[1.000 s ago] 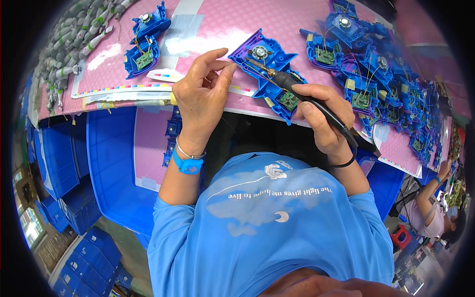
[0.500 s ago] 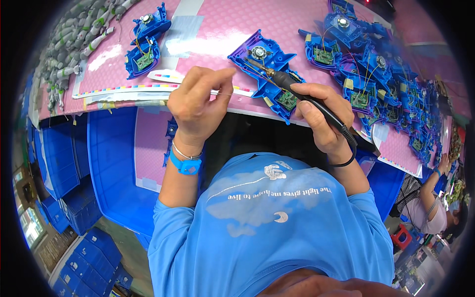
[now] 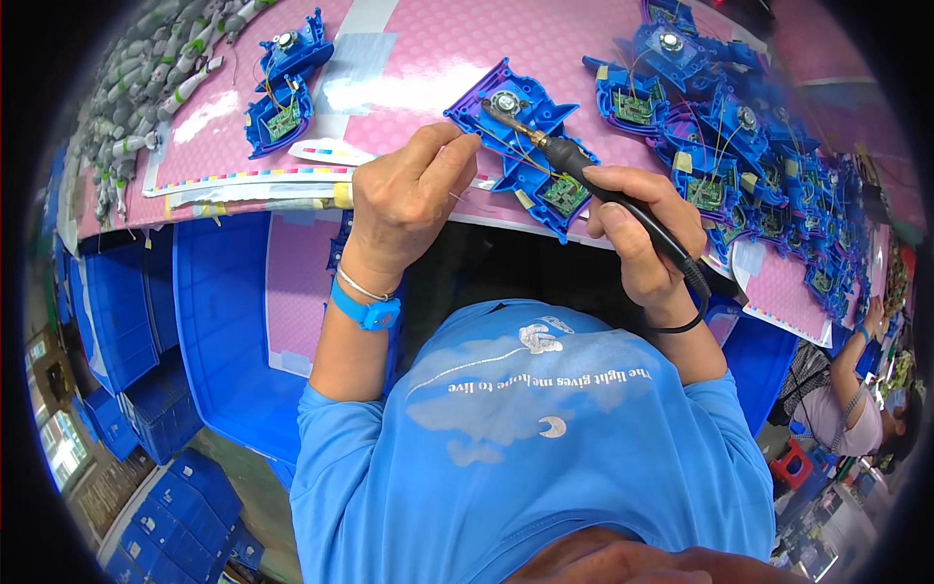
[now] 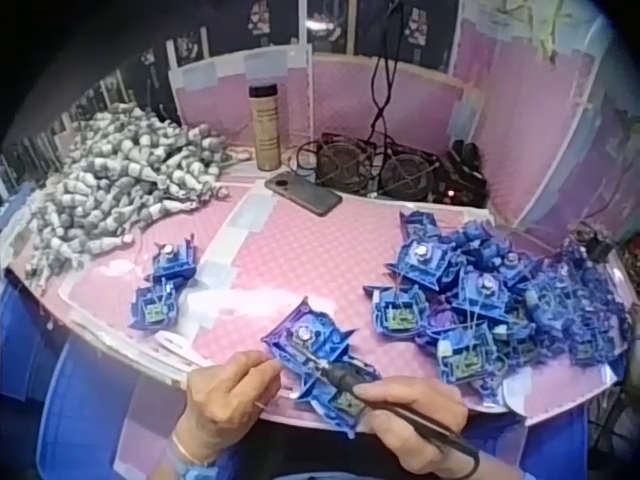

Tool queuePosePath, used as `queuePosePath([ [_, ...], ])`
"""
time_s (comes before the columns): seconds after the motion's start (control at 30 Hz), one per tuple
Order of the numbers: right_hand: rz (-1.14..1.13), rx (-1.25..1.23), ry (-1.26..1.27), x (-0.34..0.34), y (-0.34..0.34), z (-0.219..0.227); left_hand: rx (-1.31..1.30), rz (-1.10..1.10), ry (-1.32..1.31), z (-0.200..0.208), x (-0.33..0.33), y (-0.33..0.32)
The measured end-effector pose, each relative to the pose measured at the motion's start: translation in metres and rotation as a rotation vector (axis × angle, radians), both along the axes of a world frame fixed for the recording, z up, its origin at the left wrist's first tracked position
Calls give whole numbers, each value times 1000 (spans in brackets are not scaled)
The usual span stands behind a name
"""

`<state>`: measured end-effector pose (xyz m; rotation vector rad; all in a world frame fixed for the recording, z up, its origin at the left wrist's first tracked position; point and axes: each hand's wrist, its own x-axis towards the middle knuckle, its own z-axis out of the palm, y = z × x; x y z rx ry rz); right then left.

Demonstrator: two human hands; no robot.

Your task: Soldering components onto small blue circuit boards at an industrial workbench.

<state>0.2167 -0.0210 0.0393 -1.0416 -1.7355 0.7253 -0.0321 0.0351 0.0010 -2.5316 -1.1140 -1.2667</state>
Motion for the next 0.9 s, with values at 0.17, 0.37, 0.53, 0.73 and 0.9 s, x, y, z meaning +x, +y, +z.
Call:
queuePosePath([
  [0.17, 14, -14, 3, 0, 2, -2, -42, -26, -26, -1, 1, 4],
  [0.37, 19, -19, -7, -1, 4, -4, -65, -43, -32, 0, 1, 4],
  [0.53, 16, -22, -27, -3, 5, -3, -62, -33, -31, 1, 1, 3],
  [0.73, 28, -31, -14, -3, 6, -4, -44, -19, -34, 2, 2, 2],
  [0.9, 11, 16, 16, 0, 2, -5, -54, -17, -32, 0, 2, 3],
])
